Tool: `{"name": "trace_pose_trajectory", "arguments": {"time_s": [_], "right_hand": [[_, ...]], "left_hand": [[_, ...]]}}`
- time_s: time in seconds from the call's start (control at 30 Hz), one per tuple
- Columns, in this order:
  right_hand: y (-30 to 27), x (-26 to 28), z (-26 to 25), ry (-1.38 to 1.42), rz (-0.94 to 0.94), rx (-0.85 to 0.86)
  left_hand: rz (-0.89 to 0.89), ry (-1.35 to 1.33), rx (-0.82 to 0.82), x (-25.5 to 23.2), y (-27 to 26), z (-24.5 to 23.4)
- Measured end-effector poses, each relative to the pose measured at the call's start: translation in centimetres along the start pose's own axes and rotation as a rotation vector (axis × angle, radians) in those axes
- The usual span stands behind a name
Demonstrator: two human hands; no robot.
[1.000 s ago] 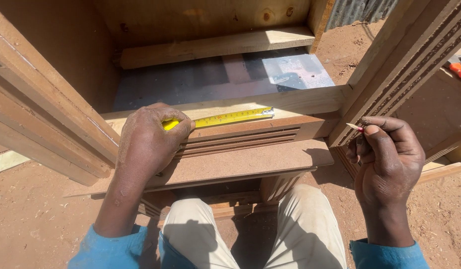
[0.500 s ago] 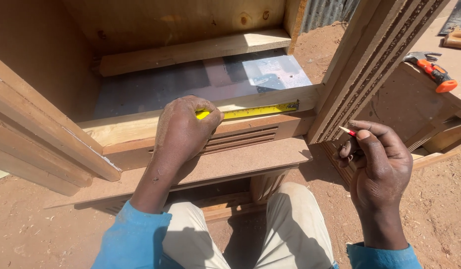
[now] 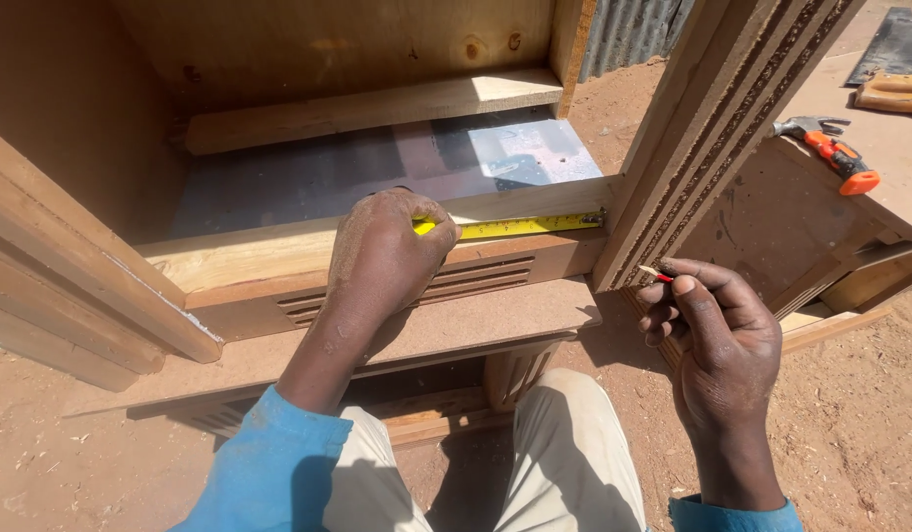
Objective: The person measures the width of a wooden cabinet frame using a yellow tape measure and marks the measurements with a pencil. The person sits on the ground while performing the task.
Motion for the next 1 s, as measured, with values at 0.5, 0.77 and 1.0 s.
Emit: {"name": "trace_pose_trajectory", "arguments": {"time_s": [0.5, 0.77, 1.0], "right_hand": [[1.3, 1.1, 3.0, -0.185, -0.048, 0.191], [2.3, 5.0, 8.3, -1.031, -0.447, 0.322], [2.3, 4.8, 10.4, -1.039, -0.596, 0.387]], "left_hand": [[0.093, 0.012, -0.038, -0.4, 0.5, 0.5], [0.119, 0.03, -0.066, -0.4, 0.5, 0.4], [0.13, -0.026, -0.077, -0.3, 0.5, 0.4]]}}
Point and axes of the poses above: each hand's wrist, its own y-axis towards the middle knuckle, its own z-axis out of the palm, x = y × z, the point moved 10 cm from there along y, towards the middle knuckle, and after that the axes turned 12 degrees about x, right-handed, at the moved point
